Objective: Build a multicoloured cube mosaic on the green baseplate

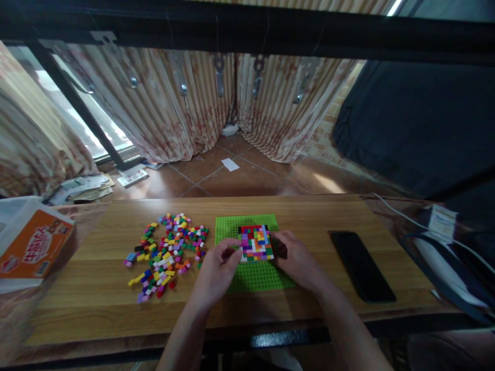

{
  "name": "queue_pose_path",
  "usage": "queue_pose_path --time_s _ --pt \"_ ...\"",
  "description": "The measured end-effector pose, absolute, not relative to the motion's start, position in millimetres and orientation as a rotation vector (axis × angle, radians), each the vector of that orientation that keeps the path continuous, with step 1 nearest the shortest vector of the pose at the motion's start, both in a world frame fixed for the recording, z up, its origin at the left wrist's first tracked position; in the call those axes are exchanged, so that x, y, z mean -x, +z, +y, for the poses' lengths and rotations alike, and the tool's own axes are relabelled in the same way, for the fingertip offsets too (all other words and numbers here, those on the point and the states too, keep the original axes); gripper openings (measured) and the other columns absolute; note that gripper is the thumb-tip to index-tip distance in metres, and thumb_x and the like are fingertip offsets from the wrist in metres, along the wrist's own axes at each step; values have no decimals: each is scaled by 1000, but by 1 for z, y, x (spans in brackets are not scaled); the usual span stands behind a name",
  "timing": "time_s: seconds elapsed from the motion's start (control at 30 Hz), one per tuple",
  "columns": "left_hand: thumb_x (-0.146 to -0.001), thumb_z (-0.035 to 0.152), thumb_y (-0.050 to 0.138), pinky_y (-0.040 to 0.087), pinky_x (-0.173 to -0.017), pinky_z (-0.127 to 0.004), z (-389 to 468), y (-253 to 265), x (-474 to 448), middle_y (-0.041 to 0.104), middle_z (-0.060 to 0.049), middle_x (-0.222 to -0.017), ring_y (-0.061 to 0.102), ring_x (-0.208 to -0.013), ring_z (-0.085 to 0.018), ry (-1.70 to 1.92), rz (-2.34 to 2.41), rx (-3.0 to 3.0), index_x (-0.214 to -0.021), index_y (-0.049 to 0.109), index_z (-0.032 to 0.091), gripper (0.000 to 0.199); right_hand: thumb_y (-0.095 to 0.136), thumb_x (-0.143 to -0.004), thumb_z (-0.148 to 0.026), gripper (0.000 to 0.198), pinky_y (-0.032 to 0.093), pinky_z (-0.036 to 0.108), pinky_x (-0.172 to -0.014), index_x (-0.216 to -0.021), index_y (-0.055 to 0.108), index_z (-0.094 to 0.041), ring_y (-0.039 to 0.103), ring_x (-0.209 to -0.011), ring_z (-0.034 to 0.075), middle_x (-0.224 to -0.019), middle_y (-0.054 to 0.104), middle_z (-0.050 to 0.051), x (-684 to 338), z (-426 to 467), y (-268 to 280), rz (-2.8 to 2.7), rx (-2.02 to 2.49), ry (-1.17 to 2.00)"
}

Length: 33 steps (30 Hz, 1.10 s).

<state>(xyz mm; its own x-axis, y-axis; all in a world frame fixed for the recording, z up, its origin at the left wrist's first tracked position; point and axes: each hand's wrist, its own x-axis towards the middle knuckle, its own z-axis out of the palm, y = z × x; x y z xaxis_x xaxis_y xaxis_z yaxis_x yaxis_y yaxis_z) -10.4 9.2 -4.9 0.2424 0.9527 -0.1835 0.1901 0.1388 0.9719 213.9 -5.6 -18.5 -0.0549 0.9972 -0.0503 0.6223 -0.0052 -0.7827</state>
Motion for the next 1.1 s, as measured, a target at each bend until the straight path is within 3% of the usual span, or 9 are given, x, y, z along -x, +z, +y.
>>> queue_pose_path --time_s 0.2,0.4,0.6,1.1 --pt "-86 36 58 40 -59 -23 10 -7 14 66 -2 -75 53 -64 -14 772 1229 -1403 -105 67 14 31 62 -69 -2 44 49 32 -80 -110 68 -19 60 -88 19 -104 60 7 -214 -2 -15 -1818 1658 852" --pt "-85 38 58 39 -58 -23 10 -7 15 63 -2 -74 52 -64 -13 763 1260 -1423 -106 67 15 32 65 -68 -7 46 52 32 -75 -113 62 -18 62 -78 16 -93 66 3 -223 -3 -18 -1588 1664 986" --pt "-83 37 59 40 -58 -23 10 -4 13 64 -1 -73 53 -64 -13 784 1235 -1383 -104 67 15 31 69 -67 -14 44 54 33 -78 -110 62 -18 64 -84 16 -93 67 3 -220 -5 -13 -1378 1389 1239" --pt "-82 35 61 39 -56 -23 9 -1 13 64 -1 -71 53 -62 -13 788 1231 -1376 -104 68 16 30 70 -75 -26 45 54 37 -86 -119 62 -18 68 -94 20 -100 72 7 -217 -5 -12 -1330 1325 1322"
